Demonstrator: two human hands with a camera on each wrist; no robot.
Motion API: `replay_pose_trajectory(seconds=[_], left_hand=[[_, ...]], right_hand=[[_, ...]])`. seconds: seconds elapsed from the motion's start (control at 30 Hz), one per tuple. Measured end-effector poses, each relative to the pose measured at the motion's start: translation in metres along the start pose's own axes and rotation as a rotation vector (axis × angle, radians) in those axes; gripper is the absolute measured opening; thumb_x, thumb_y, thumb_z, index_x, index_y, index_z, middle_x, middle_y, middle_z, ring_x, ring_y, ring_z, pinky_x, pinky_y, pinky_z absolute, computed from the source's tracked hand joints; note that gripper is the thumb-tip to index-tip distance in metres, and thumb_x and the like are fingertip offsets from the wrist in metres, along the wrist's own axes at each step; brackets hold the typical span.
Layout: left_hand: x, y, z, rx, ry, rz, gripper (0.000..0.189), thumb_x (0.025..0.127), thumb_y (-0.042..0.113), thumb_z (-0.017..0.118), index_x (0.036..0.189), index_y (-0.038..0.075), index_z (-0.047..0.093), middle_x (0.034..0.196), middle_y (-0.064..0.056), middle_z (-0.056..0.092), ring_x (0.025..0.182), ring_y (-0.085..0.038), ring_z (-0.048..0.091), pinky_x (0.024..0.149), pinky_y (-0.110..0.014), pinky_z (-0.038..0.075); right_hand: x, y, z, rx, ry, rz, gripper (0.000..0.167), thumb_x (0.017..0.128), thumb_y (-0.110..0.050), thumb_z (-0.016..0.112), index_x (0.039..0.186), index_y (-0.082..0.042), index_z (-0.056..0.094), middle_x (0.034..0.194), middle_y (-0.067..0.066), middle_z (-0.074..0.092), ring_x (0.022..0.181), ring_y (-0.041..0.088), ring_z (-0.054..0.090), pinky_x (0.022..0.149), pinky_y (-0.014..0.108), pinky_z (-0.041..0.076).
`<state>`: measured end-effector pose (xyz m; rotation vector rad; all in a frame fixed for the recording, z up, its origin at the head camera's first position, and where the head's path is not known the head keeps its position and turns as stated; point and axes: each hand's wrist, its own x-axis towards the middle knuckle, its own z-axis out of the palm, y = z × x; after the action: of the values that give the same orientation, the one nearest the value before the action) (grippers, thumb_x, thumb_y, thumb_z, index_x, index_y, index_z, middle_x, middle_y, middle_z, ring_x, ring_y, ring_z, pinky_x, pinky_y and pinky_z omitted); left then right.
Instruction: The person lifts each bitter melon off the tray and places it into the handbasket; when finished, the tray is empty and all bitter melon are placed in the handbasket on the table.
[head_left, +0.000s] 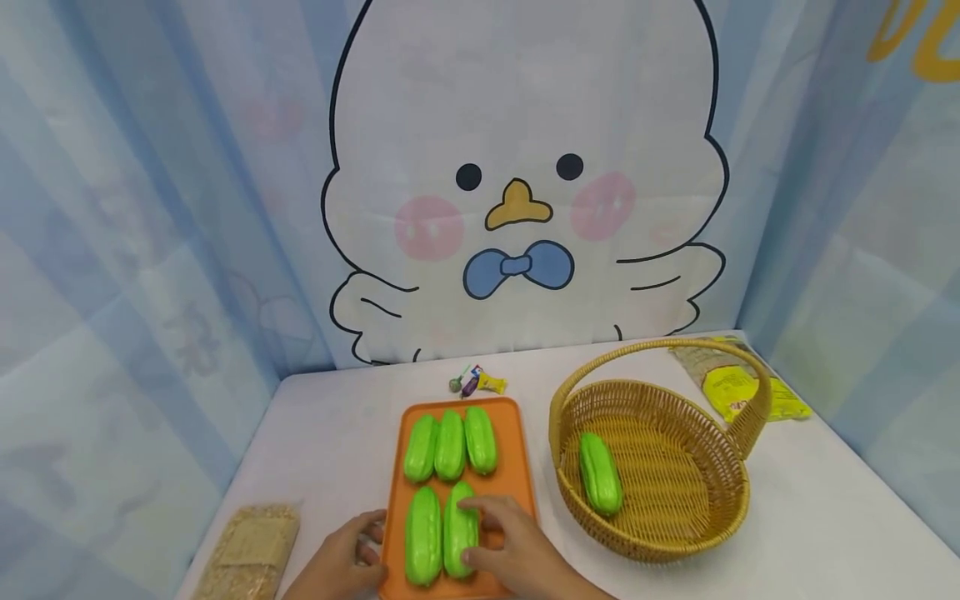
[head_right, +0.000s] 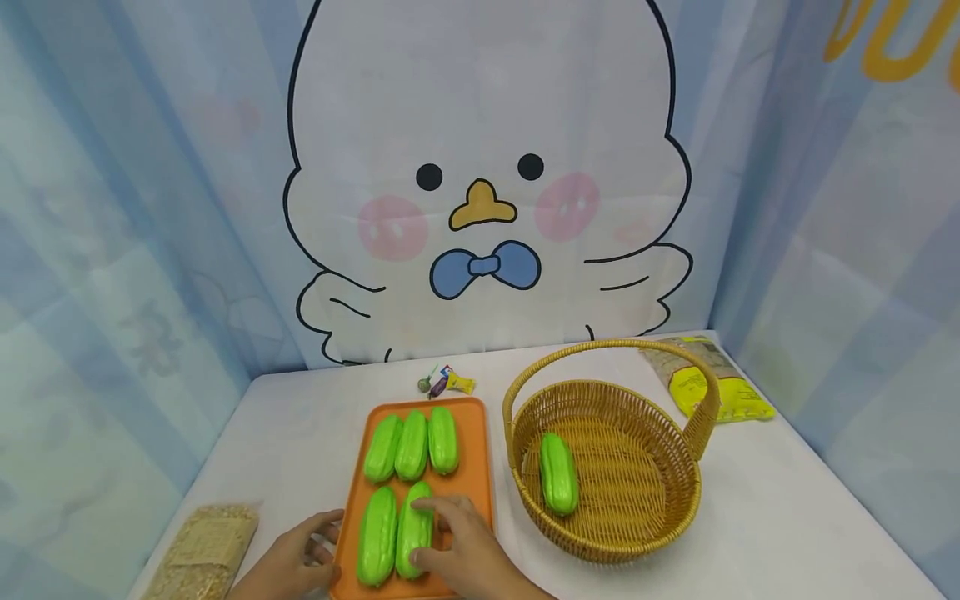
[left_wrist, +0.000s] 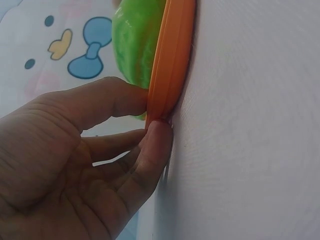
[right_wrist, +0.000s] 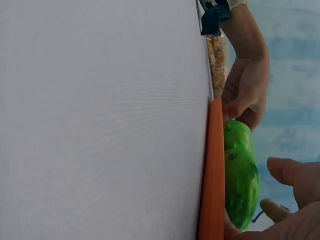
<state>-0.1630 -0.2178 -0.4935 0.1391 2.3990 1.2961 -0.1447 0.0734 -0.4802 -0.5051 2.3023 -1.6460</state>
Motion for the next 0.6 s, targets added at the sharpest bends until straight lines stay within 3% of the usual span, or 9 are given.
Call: replay_pose_trajectory(seconds=[0.2,0.37,0.6], left_hand=[[0.0004,-0.0007,-0.0005,-0.009,-0.014,0.016,0.068,0.078,0.004,0.071,0.137,-0.015,0.043,0.102,-0.009,0.055,0.082,-0.021,0.057,0.069,-0.038,0.051],[0.0002,-0.0004,-0.0008,-0.006,-0.017,0.013,0.068,0.078,0.004,0.071,0.138,-0.014,0.044,0.102,-0.008,0.055,0.082,-0.021,0.057,0.068,-0.038,0.051],[0.0005,-0.0005,-0.0006,-0.006,-0.014,0.009,0.068,0.078,0.004,0.071,0.137,-0.014,0.044,0.101,-0.008,0.055,0.082,-0.022,0.057,0.068,-0.038,0.051]], right_hand=[[0.0004,0.0023,0.0067,0.000,0.011,-0.020,0.052,0.086,-0.027,0.076,0.135,-0.022,0.059,0.133,0.007,0.046,0.117,0.031,0.050,0.091,0.042,0.049],[0.0011,0.0010,0.0097,-0.003,-0.001,0.005,0.055,0.084,-0.023,0.077,0.135,-0.022,0.058,0.137,0.007,0.046,0.119,0.032,0.051,0.088,0.035,0.051],[0.0016,-0.0003,0.0097,-0.067,0.009,0.033,0.057,0.082,-0.022,0.079,0.134,-0.025,0.059,0.139,0.006,0.049,0.120,0.031,0.050,0.087,0.040,0.050]])
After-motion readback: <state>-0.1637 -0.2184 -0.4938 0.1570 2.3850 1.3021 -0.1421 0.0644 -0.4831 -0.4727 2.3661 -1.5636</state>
